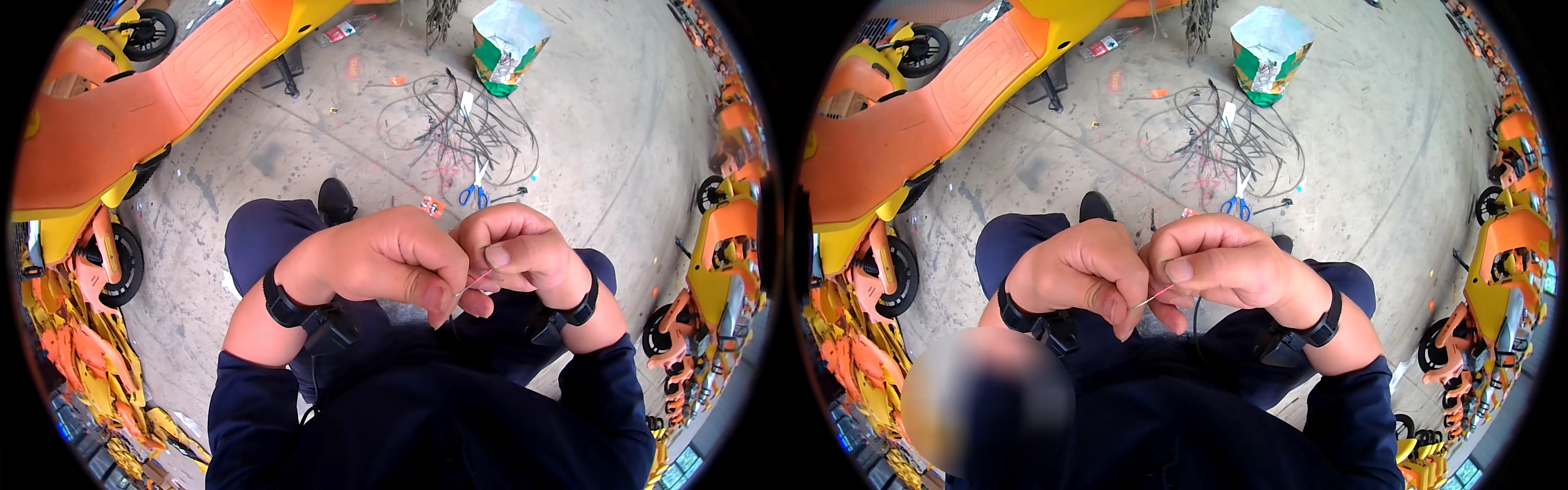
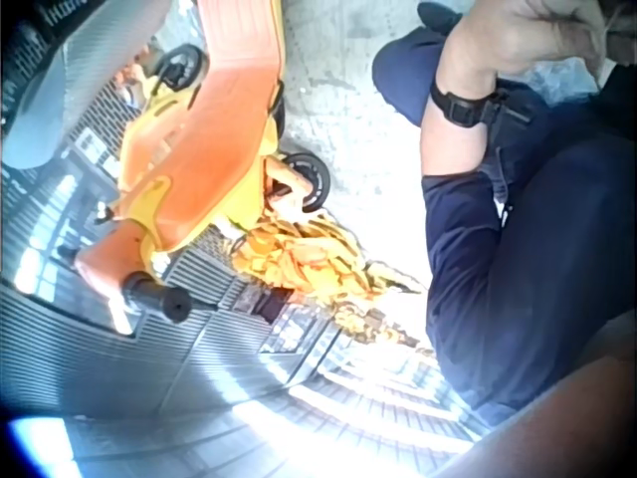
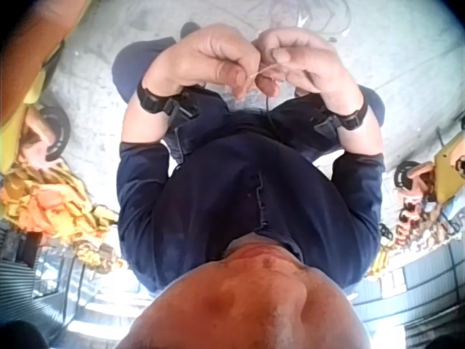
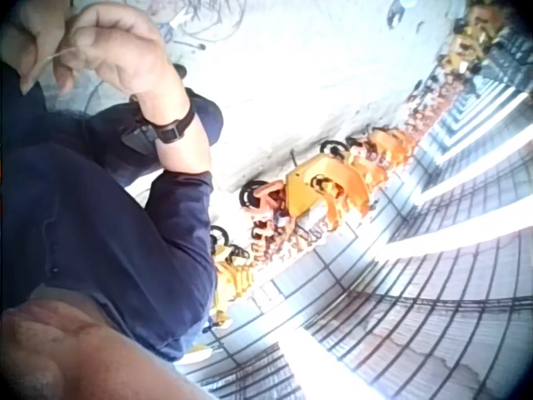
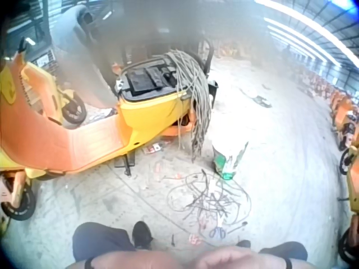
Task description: The person strips insulation from the ends of several thin electrical wires using blue scissors and then twists the exposed metal filaments together by hand.
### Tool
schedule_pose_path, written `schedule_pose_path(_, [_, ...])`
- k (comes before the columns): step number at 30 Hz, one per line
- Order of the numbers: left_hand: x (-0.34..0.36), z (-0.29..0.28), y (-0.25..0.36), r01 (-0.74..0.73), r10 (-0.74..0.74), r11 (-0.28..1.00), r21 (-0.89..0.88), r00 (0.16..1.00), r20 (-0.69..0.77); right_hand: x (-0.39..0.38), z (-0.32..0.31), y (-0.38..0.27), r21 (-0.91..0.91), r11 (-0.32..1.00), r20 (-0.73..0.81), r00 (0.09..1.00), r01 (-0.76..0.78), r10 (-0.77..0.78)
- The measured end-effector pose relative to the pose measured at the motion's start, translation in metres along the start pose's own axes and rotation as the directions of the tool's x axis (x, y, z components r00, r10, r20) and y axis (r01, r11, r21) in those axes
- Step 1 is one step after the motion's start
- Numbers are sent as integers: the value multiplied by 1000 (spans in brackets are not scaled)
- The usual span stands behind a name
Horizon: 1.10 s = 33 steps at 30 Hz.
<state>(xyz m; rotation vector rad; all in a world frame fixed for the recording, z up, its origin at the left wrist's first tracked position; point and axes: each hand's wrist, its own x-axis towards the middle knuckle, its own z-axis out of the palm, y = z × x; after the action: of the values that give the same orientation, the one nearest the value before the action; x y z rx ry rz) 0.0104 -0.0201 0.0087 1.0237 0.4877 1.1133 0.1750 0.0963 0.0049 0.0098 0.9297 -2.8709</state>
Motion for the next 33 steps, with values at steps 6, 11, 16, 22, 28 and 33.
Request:
schedule_pose_path(6, [0,-1,-1,-20,20,1000,3,1000,10,2,-1,3,89,996,15,1000,18,-20])
schedule_pose_path(11, [-1,-2,-1,-30,30,1000,6,999,18,4,-3,5,146,988,43,998,48,-55])
schedule_pose_path(16, [1,-2,-2,-76,78,995,64,996,-31,4,-2,3,39,993,-16,994,109,-108])
schedule_pose_path(22, [6,-1,-6,-52,214,925,376,889,-404,3,-9,-4,-417,891,-267,914,178,-307])
schedule_pose_path(28, [11,-1,-11,66,373,568,820,868,-328,5,-6,-2,-714,690,-332,810,119,-483])
schedule_pose_path(33, [14,-8,-25,119,482,341,932,829,-282,7,-9,-6,-712,701,-399,795,45,-456])
